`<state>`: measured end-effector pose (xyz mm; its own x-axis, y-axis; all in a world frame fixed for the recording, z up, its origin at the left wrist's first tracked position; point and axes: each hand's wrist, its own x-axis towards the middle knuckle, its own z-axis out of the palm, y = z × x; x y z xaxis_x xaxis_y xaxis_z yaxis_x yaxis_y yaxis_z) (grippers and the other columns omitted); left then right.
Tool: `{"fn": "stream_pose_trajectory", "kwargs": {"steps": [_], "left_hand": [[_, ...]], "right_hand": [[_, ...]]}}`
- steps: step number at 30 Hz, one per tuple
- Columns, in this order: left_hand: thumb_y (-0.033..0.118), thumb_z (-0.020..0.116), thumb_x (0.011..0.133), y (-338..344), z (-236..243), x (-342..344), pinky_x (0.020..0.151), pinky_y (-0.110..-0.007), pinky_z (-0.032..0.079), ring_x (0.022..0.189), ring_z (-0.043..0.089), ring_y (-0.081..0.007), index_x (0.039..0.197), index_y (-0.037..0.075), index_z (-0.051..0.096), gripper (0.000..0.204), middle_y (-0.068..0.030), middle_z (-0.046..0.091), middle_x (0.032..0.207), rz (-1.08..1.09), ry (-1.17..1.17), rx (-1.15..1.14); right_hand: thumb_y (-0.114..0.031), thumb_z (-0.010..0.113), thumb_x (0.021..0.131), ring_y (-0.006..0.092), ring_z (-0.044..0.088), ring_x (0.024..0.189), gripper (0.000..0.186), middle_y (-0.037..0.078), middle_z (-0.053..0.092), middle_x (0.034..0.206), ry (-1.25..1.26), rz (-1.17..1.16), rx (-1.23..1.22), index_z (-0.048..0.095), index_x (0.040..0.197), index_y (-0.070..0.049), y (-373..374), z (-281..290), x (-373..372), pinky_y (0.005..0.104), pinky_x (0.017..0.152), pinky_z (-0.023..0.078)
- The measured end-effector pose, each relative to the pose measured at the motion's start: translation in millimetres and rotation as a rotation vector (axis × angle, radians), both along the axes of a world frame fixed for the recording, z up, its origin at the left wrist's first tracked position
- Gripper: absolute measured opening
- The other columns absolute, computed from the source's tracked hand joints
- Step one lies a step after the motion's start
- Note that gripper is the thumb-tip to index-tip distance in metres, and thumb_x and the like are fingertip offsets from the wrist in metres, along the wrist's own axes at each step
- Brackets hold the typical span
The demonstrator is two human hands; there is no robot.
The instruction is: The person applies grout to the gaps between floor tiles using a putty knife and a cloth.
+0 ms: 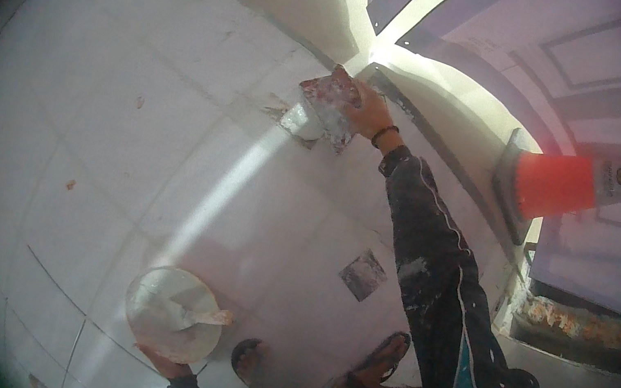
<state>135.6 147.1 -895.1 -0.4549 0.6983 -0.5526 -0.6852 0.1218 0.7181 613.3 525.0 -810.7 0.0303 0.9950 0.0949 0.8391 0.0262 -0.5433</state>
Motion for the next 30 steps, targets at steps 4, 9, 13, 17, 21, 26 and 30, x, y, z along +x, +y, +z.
{"fn": "stream_pose_trajectory", "kwargs": {"steps": [4,9,13,17,21,26,30], "left_hand": [[0.057,0.025,0.098,-15,-16,-13,0.113,-0.048,0.025,0.133,0.033,-0.0325,0.145,0.007,0.024,0.069,-0.0164,0.031,0.147,-0.022,0.118,-0.062],[0.057,0.024,0.098,10,7,5,0.113,-0.048,0.026,0.134,0.033,-0.0323,0.146,0.007,0.024,0.069,-0.0161,0.03,0.147,-0.026,0.014,-0.055],[0.057,0.024,0.098,0,6,-2,0.113,-0.048,0.025,0.134,0.032,-0.0323,0.146,0.007,0.024,0.069,-0.0161,0.029,0.148,0.002,0.079,-0.062],[0.056,0.024,0.098,8,10,1,0.113,-0.047,0.026,0.134,0.033,-0.0323,0.146,0.007,0.024,0.068,-0.0169,0.029,0.148,-0.005,0.058,-0.057],[0.054,0.024,0.099,3,18,0,0.113,-0.047,0.025,0.134,0.032,-0.0322,0.146,0.007,0.022,0.067,-0.0174,0.028,0.148,-0.107,0.185,-0.033],[0.054,0.024,0.099,7,10,-5,0.113,-0.047,0.025,0.134,0.032,-0.0321,0.146,0.007,0.023,0.067,-0.0171,0.029,0.147,-0.014,0.024,-0.075],[0.054,0.025,0.099,16,25,10,0.113,-0.047,0.025,0.133,0.033,-0.0324,0.145,0.007,0.025,0.066,-0.0167,0.031,0.146,0.03,0.036,-0.074]], "right_hand": [[-0.033,0.068,0.076,0.0273,0.06,0.103,0.061,0.018,0.061,0.114,-0.002,0.044,-0.1,0.051,0.126,-0.001,12,-17,-3,0.0371,0.09,0.047],[-0.034,0.069,0.076,0.0264,0.06,0.102,0.06,0.015,0.062,0.112,-0.084,-0.118,-0.066,0.052,0.125,-0.005,18,-29,67,0.0378,0.089,0.047],[-0.035,0.07,0.076,0.0264,0.06,0.102,0.06,0.015,0.061,0.111,-0.043,-0.057,-0.172,0.052,0.125,-0.004,33,-11,54,0.0372,0.089,0.047],[-0.036,0.069,0.076,0.0274,0.059,0.104,0.06,0.016,0.061,0.114,-0.012,0.085,-0.109,0.052,0.125,-0.004,34,-3,50,0.0372,0.091,0.046],[-0.035,0.068,0.077,0.0296,0.059,0.108,0.06,0.017,0.061,0.118,-0.065,0.102,-0.175,0.052,0.127,-0.006,36,5,31,0.0381,0.092,0.046],[-0.034,0.069,0.077,0.0297,0.058,0.109,0.064,0.017,0.06,0.119,-0.285,0.013,-0.247,0.049,0.131,-0.006,62,27,57,0.0379,0.093,0.046],[-0.036,0.07,0.077,0.0288,0.058,0.109,0.066,0.017,0.06,0.12,-0.214,0.041,-0.143,0.048,0.133,-0.006,67,30,65,0.0378,0.092,0.047]]}}
